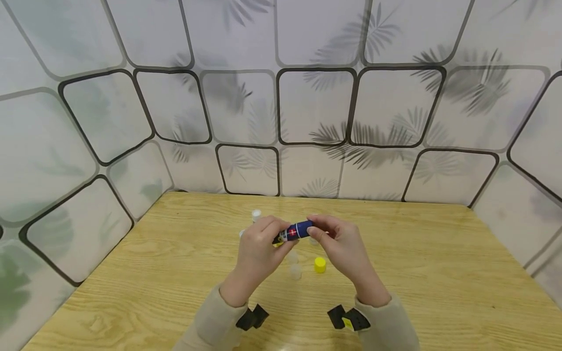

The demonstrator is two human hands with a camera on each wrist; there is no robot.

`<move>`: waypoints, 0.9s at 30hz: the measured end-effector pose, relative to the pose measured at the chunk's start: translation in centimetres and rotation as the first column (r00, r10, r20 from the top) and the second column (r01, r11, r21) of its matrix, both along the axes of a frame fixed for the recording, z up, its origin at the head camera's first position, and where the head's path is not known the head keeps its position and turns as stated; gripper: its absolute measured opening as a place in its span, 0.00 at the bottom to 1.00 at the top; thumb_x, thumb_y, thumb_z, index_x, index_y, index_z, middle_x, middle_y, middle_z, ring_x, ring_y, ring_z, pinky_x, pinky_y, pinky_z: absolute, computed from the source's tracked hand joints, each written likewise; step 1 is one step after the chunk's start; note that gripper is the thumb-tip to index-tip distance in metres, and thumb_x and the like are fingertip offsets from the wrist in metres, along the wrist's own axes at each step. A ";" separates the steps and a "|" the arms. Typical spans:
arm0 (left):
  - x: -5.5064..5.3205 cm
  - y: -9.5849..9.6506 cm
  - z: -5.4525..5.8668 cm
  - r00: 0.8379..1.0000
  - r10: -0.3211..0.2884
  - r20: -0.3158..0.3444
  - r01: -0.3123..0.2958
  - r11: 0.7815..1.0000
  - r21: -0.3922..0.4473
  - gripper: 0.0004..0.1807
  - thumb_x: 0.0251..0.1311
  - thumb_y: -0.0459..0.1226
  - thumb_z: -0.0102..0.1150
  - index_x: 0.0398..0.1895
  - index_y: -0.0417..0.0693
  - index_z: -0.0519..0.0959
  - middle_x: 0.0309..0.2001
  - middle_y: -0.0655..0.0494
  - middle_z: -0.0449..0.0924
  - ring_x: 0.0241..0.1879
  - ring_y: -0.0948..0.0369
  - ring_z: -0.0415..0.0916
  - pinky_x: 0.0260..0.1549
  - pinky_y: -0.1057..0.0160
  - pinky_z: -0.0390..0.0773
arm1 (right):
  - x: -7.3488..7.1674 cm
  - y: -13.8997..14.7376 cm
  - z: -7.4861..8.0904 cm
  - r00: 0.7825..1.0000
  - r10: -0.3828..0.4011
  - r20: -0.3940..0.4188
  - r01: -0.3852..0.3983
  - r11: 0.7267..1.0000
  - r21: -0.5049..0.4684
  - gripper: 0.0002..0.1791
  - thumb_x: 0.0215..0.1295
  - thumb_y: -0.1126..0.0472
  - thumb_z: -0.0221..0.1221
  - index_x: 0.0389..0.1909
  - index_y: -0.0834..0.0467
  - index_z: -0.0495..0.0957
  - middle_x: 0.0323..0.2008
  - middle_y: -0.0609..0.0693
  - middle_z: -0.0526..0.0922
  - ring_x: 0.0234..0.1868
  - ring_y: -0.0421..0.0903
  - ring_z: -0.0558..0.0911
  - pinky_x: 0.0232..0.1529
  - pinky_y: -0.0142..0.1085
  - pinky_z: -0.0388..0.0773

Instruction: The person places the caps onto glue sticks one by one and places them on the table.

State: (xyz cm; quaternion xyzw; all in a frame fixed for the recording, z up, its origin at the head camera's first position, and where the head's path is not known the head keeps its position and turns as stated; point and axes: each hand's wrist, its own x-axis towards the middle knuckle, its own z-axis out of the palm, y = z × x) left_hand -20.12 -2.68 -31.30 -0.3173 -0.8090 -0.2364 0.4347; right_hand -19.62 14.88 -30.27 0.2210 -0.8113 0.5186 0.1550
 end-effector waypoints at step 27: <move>-0.1 -0.2 0.1 0.995 -0.033 0.094 0.038 0.998 -0.056 0.18 0.41 0.41 0.69 0.35 0.41 0.78 0.31 0.54 0.77 0.31 0.64 0.74 0.29 0.71 0.74 | 0.4 -0.2 0.3 0.982 -0.055 0.180 0.072 0.994 -0.088 0.19 0.61 0.61 0.54 0.49 0.69 0.72 0.42 0.61 0.77 0.36 0.37 0.79 0.38 0.29 0.74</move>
